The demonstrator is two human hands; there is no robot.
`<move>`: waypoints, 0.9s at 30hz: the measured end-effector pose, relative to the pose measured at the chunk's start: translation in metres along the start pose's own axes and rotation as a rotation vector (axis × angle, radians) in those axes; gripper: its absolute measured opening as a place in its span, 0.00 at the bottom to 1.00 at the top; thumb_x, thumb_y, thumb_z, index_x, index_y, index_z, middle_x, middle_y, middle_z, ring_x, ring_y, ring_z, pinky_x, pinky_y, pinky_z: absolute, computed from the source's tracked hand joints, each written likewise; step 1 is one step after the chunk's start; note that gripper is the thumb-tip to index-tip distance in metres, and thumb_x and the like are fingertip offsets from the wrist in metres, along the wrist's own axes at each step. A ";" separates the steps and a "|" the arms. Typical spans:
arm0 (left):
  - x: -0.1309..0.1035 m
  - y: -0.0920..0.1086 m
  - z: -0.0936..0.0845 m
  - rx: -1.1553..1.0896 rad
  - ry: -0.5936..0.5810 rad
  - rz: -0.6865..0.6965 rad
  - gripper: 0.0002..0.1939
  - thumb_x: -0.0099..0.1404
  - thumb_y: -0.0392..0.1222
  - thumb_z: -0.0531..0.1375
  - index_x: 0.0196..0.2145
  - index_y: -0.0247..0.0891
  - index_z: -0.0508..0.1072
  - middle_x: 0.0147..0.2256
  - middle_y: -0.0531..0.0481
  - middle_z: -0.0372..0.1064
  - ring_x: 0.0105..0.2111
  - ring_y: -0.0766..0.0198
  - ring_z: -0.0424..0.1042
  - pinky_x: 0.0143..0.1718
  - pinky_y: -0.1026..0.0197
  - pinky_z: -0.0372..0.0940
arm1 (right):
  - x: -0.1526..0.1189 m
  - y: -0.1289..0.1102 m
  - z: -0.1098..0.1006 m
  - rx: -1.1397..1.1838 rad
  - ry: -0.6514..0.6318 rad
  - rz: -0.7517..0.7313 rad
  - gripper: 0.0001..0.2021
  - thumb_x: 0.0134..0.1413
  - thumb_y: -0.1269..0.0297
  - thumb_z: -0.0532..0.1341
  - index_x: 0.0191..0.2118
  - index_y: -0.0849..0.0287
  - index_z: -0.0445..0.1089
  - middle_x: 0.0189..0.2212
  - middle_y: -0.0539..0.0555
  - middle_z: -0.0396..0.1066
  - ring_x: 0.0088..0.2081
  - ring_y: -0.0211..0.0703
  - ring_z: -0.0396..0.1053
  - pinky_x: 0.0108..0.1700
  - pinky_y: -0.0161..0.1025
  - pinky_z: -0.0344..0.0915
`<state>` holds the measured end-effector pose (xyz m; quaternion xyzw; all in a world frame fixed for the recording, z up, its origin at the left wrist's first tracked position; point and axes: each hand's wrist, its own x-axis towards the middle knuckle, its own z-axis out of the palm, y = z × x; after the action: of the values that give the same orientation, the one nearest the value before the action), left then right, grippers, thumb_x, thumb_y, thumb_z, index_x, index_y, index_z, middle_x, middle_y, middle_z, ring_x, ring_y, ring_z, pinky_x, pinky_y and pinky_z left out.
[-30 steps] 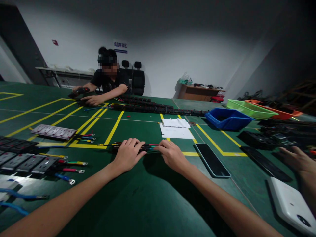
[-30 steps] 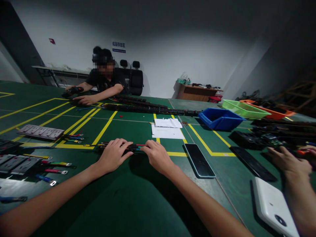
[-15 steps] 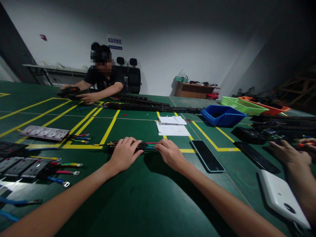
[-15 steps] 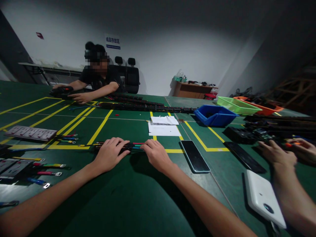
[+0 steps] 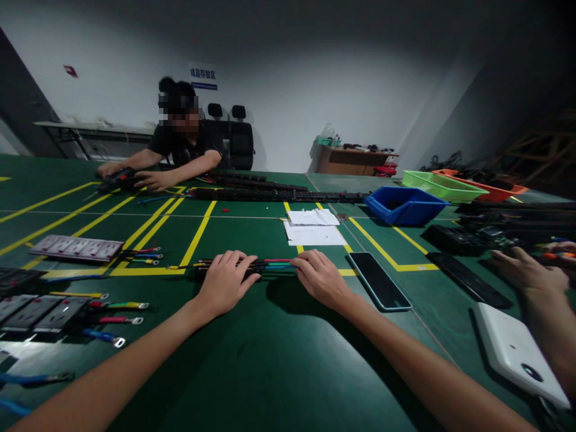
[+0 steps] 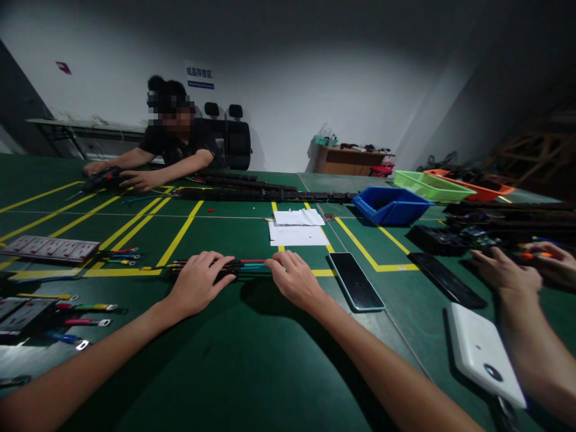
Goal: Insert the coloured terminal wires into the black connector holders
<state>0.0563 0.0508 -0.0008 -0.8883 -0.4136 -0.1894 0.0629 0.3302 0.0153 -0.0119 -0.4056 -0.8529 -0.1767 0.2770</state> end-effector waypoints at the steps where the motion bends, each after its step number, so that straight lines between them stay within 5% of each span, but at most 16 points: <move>1: 0.000 0.000 0.000 -0.003 -0.001 -0.001 0.21 0.73 0.52 0.54 0.57 0.38 0.69 0.47 0.43 0.69 0.47 0.52 0.67 0.47 0.49 0.62 | -0.002 0.001 -0.001 0.006 0.006 0.010 0.10 0.67 0.73 0.53 0.48 0.64 0.70 0.40 0.61 0.70 0.39 0.49 0.64 0.41 0.44 0.64; 15: 0.000 -0.002 0.002 0.008 0.009 0.004 0.21 0.72 0.52 0.54 0.57 0.39 0.70 0.47 0.43 0.69 0.46 0.52 0.67 0.47 0.49 0.63 | -0.006 0.004 -0.002 0.154 0.028 0.114 0.07 0.66 0.68 0.57 0.43 0.58 0.72 0.38 0.58 0.71 0.40 0.49 0.65 0.42 0.46 0.63; 21: 0.001 -0.002 0.002 0.005 0.008 0.011 0.21 0.72 0.52 0.53 0.56 0.39 0.70 0.47 0.43 0.70 0.46 0.52 0.67 0.47 0.48 0.63 | -0.009 0.011 -0.003 0.302 0.248 0.443 0.07 0.63 0.67 0.53 0.36 0.57 0.67 0.33 0.56 0.67 0.35 0.46 0.65 0.37 0.41 0.61; 27: 0.001 -0.002 0.001 -0.011 0.016 0.001 0.22 0.72 0.53 0.53 0.57 0.39 0.70 0.47 0.43 0.70 0.46 0.51 0.68 0.47 0.48 0.63 | -0.009 0.017 0.003 0.262 0.099 0.680 0.20 0.65 0.56 0.53 0.21 0.56 0.58 0.20 0.49 0.59 0.24 0.40 0.58 0.29 0.38 0.49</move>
<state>0.0559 0.0533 -0.0017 -0.8874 -0.4115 -0.1985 0.0615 0.3471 0.0220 -0.0185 -0.6181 -0.6702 0.0166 0.4104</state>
